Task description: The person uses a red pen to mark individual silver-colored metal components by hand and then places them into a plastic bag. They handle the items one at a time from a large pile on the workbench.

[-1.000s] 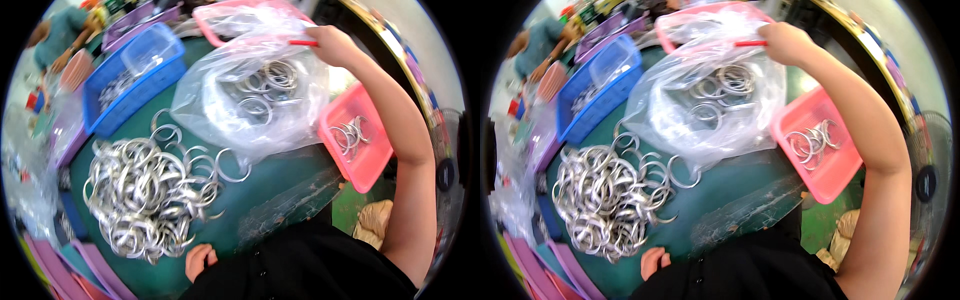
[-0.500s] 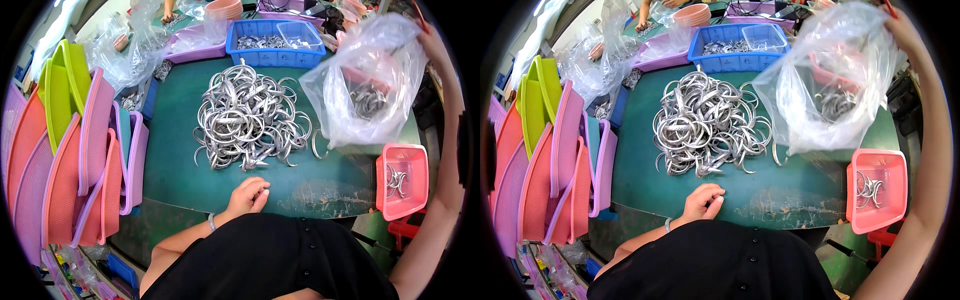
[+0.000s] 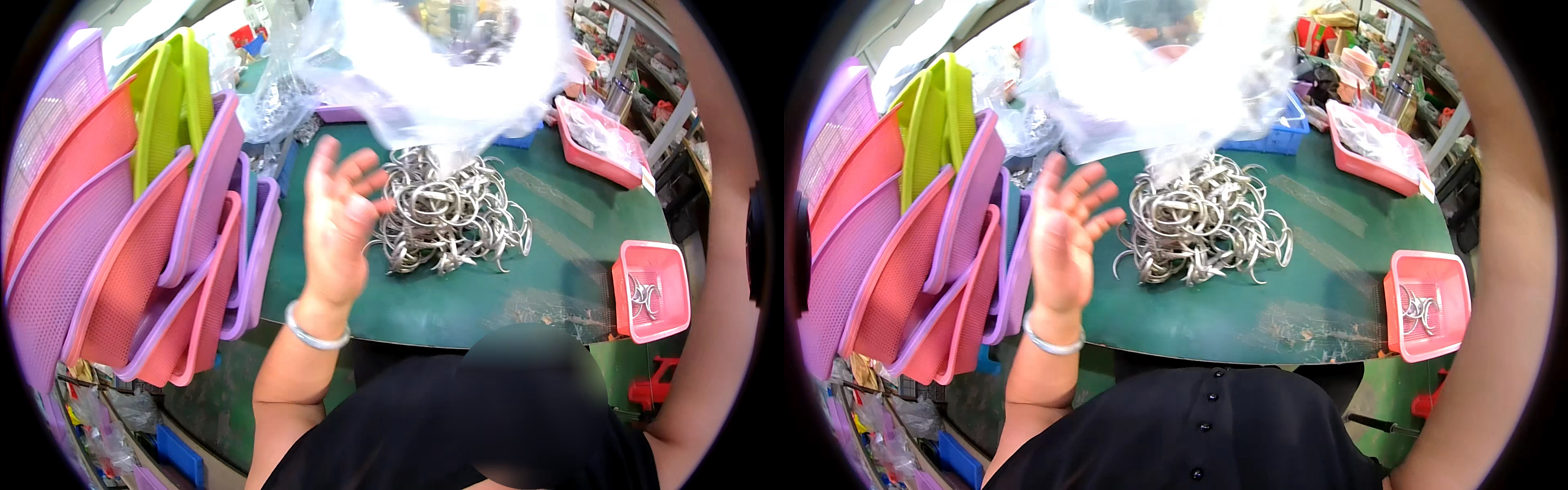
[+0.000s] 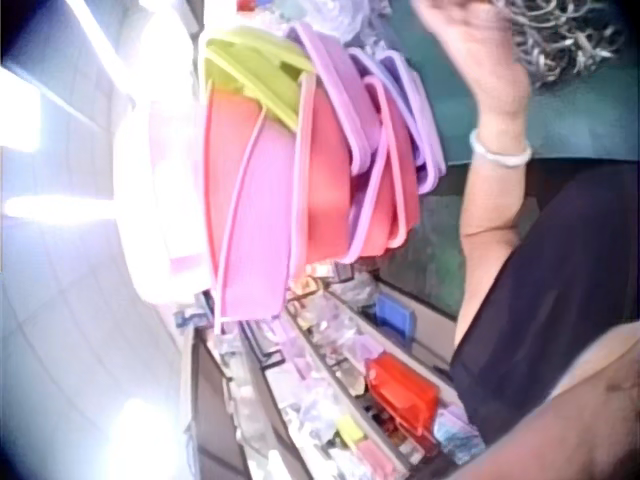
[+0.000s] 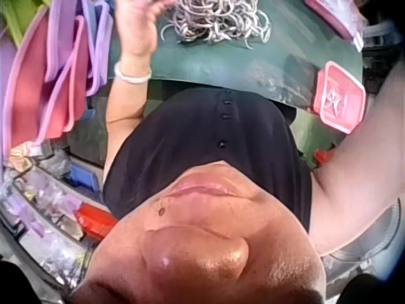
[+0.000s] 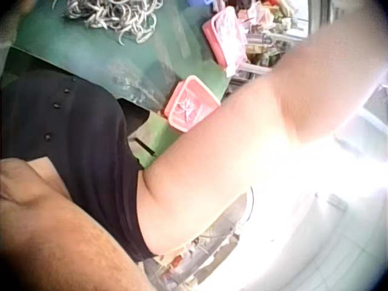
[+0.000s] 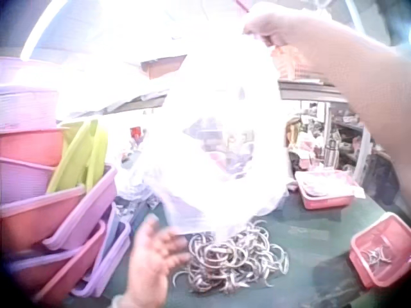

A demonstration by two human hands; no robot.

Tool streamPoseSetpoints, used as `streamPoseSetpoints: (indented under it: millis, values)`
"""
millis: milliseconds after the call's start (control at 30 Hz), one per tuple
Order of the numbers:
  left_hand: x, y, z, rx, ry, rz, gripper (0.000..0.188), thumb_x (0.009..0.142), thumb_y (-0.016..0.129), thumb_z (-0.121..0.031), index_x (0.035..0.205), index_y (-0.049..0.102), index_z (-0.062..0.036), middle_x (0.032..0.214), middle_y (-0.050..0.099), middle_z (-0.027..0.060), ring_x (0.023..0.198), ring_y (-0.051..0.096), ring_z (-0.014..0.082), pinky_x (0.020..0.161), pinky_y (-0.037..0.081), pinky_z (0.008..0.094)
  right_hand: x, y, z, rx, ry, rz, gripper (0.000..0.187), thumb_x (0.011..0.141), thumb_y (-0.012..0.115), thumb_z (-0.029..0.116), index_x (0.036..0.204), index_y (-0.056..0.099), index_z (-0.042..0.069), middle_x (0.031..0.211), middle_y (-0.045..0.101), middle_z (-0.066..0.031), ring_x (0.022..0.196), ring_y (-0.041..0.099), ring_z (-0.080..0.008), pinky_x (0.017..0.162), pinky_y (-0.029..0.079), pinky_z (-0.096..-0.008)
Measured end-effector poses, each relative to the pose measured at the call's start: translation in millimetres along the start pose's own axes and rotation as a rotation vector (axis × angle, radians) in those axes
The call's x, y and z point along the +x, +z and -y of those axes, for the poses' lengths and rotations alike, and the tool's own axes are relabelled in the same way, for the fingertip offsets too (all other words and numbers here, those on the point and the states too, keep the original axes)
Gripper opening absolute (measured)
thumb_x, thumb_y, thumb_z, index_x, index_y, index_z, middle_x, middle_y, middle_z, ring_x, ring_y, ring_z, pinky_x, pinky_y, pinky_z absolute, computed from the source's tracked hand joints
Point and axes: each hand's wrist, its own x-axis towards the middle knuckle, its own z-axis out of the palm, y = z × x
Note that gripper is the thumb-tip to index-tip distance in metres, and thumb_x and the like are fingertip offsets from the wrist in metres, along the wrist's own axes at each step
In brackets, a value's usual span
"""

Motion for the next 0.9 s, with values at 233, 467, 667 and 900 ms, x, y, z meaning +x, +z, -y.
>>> streamPoseSetpoints:
  millis: [233,467,667,900]
  values:
    - [43.4,-61.8,-40.7,-0.160,0.005,-0.181,0.048,0.085,0.051,-0.024,0.126,0.036,-0.0045,0.116,0.051,0.0114,0.102,0.052,0.0241,0.081,0.045,0.0390,21.8,126.2,66.3,0.140,0.039,0.195,0.027,0.072,0.056,0.017,0.096,0.059,0.003,0.079,0.062,-0.0086,0.074,0.058,-0.0181,0.069,0.044,-0.0289]
    - [-14.0,-121.2,55.9,0.173,-0.261,-0.446,0.042,0.075,0.050,-0.001,0.117,0.044,0.0005,0.095,0.056,0.0068,0.083,0.056,0.0143,0.064,0.047,0.0271,-45.2,233.6,67.8,-0.261,-0.310,0.641,0.037,0.070,0.064,0.020,0.102,0.057,0.004,0.091,0.062,-0.0153,0.088,0.059,-0.0276,0.077,0.046,-0.0355]
    - [-39.9,-122.8,52.7,0.208,-0.247,-0.462,0.059,0.076,0.053,0.001,0.128,0.025,0.0030,0.092,0.053,0.0085,0.074,0.053,0.0115,0.065,0.044,0.0239,-100.6,209.2,81.2,-0.144,-0.437,0.195,0.031,0.073,0.060,0.013,0.102,0.049,0.009,0.094,0.058,-0.0118,0.085,0.059,-0.0293,0.069,0.048,-0.0387]
    - [-63.9,-105.8,28.5,0.854,0.066,-0.455,0.074,0.072,0.059,0.000,0.133,0.017,0.0039,0.107,0.044,0.0143,0.084,0.048,0.0175,0.070,0.042,0.0277,-180.9,190.2,111.4,-0.002,-0.728,0.836,0.023,0.070,0.058,0.006,0.091,0.053,0.002,0.089,0.057,-0.0117,0.078,0.061,-0.0290,0.065,0.050,-0.0383]
